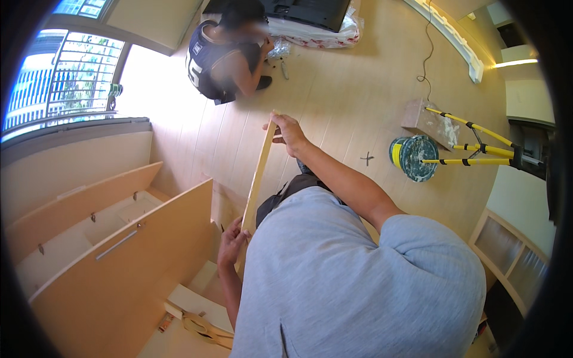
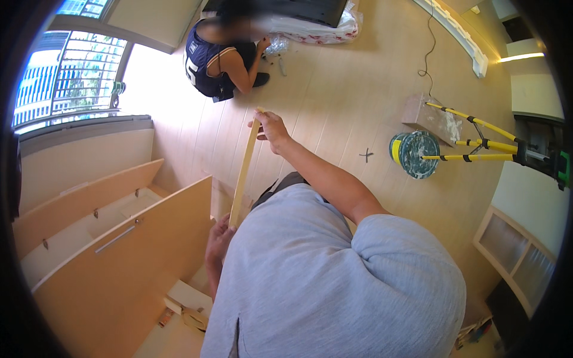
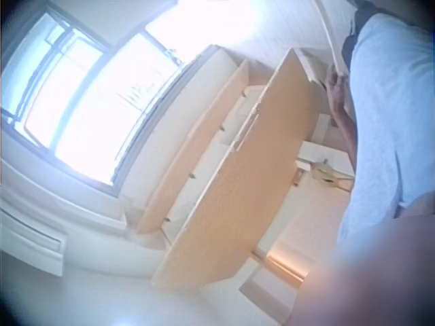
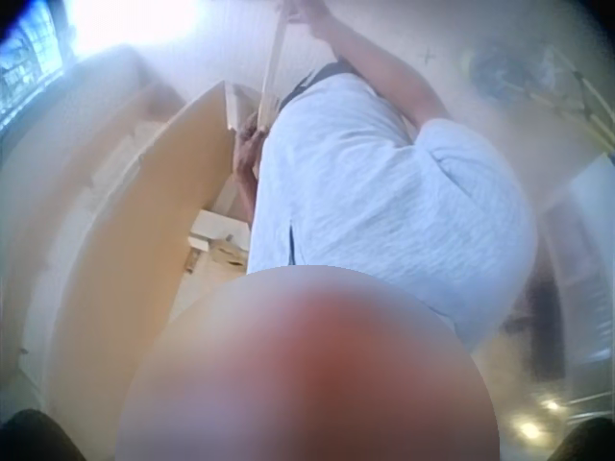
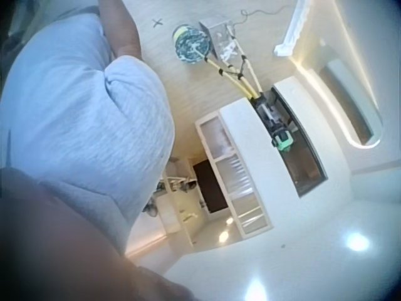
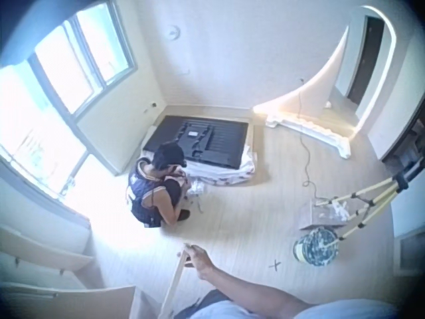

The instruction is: The person uses a utility knife to score and cut a thin wooden strip on a workbench. They repeatedly align the strip, score it, and break off sections, then inspect the cut pieces.

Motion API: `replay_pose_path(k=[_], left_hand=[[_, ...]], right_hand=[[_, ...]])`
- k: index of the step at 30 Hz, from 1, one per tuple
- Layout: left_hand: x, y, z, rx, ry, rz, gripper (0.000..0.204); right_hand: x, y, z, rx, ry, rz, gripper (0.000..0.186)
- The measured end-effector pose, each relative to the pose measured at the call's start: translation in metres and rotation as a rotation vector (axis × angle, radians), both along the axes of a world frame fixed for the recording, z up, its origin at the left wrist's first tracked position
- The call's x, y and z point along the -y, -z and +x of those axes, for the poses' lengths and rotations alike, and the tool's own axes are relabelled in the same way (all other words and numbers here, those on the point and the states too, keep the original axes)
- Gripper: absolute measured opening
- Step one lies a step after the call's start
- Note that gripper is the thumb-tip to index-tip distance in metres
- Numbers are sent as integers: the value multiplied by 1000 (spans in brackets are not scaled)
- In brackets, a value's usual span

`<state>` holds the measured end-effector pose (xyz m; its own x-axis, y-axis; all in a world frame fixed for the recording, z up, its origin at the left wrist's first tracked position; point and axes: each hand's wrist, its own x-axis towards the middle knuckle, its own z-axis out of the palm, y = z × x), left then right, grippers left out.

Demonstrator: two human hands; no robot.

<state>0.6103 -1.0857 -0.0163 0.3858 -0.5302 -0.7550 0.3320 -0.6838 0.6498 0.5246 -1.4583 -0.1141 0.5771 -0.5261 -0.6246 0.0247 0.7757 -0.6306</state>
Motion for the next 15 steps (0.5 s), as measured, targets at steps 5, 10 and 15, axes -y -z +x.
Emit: replay_pose_path(k=[5, 10, 15], left_hand=[[-13, 5, -12, 322, -20, 46, 62], [-30, 4, -34, 565, -131, 31, 62], [-67, 10, -79, 805, -159, 115, 63]], right_hand=[[1, -25, -16, 384, -48, -85, 42], [-6, -63, -26, 539, -117, -112, 49], [-40, -82, -39, 625, -235, -182, 46]])
